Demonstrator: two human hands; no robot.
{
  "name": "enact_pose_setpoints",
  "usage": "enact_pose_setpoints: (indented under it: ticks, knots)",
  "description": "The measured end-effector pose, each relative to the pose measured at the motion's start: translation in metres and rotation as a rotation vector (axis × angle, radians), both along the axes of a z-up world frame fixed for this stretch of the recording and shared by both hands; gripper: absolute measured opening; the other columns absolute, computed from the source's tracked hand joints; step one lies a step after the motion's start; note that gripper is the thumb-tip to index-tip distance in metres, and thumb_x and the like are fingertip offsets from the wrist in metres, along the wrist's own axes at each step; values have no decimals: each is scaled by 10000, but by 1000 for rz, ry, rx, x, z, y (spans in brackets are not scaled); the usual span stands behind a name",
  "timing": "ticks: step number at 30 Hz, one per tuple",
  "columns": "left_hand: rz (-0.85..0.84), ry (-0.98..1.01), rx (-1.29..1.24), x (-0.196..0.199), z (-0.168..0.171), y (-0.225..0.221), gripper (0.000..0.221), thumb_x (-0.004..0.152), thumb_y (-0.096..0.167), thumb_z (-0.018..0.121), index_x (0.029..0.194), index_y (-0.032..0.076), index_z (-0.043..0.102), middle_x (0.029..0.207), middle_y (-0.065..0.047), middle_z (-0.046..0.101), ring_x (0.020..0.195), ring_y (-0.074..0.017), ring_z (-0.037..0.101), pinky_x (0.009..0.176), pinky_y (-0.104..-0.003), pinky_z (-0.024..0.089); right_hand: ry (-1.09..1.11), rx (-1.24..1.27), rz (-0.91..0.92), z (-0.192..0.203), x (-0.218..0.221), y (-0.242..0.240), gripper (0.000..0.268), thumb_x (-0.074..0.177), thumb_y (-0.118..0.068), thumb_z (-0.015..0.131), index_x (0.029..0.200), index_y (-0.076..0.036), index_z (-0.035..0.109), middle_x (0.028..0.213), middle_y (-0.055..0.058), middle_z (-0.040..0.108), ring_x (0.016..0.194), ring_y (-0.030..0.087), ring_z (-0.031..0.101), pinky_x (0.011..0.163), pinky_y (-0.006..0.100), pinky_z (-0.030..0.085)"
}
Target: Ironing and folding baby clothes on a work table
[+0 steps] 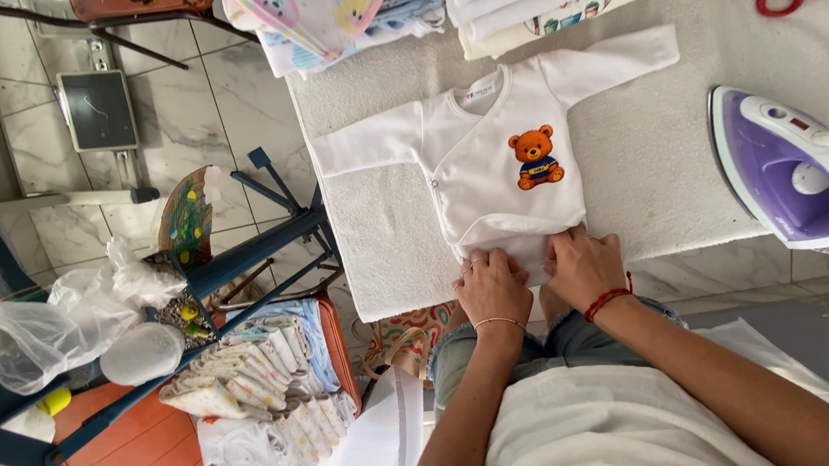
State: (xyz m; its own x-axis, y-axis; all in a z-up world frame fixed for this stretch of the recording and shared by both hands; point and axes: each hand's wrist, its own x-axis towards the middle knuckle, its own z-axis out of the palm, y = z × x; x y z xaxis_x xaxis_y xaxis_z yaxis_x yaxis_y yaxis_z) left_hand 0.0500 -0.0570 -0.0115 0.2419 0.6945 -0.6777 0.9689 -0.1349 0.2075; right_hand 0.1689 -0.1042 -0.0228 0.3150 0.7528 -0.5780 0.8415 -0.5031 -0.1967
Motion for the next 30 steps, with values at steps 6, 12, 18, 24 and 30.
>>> enact_pose_setpoints:
  ticks: [6, 12, 18, 24, 30]
  knots:
    - [110, 96, -114, 10, -2, 5, 314, 704, 364, 627, 915, 181, 482, 1024, -28, 474, 1041, -254, 432, 803, -429, 397, 65, -29, -33, 5, -3, 9, 56, 663, -182, 543, 653, -169, 490, 699, 21, 503, 650, 241, 587, 719, 352, 335]
    - [141, 153, -144, 17, -5, 5, 348, 689, 336, 648, 954, 194, 473, 1055, -26, 449, 1076, -252, 403, 856, -458, 384, 29, -6, 1, 9, -4, 4, 90, 634, -168, 565, 703, -180, 508, 751, 45, 523, 660, 248, 599, 740, 385, 346]
    - [50, 63, -120, 12, -1, 6, 348, 698, 318, 650, 952, 149, 481, 1044, -78, 453, 1076, -287, 405, 889, -446, 353, 85, 5, 20, 29, 2, 11, 24, 669, -146, 552, 656, -165, 546, 661, 37, 557, 683, 236, 601, 737, 378, 378]
    - [65, -535, 268, -34, 15, 25, 266, 646, 379, 705, 664, 192, 517, 641, 20, 503, 621, -202, 585, 550, -314, 486, 348, -142, -192, 77, 47, 25, 195, 718, -236, 584, 764, -52, 630, 777, 175, 658, 860, 365, 598, 734, 447, 462]
    - [239, -677, 510, -24, 35, 99, 149, 816, 238, 556, 750, 110, 515, 695, -27, 523, 550, -160, 489, 462, -321, 373, 45, 620, -283, 26, 186, 71, 196, 788, -16, 476, 867, -95, 637, 868, 83, 620, 781, 241, 575, 768, 339, 437]
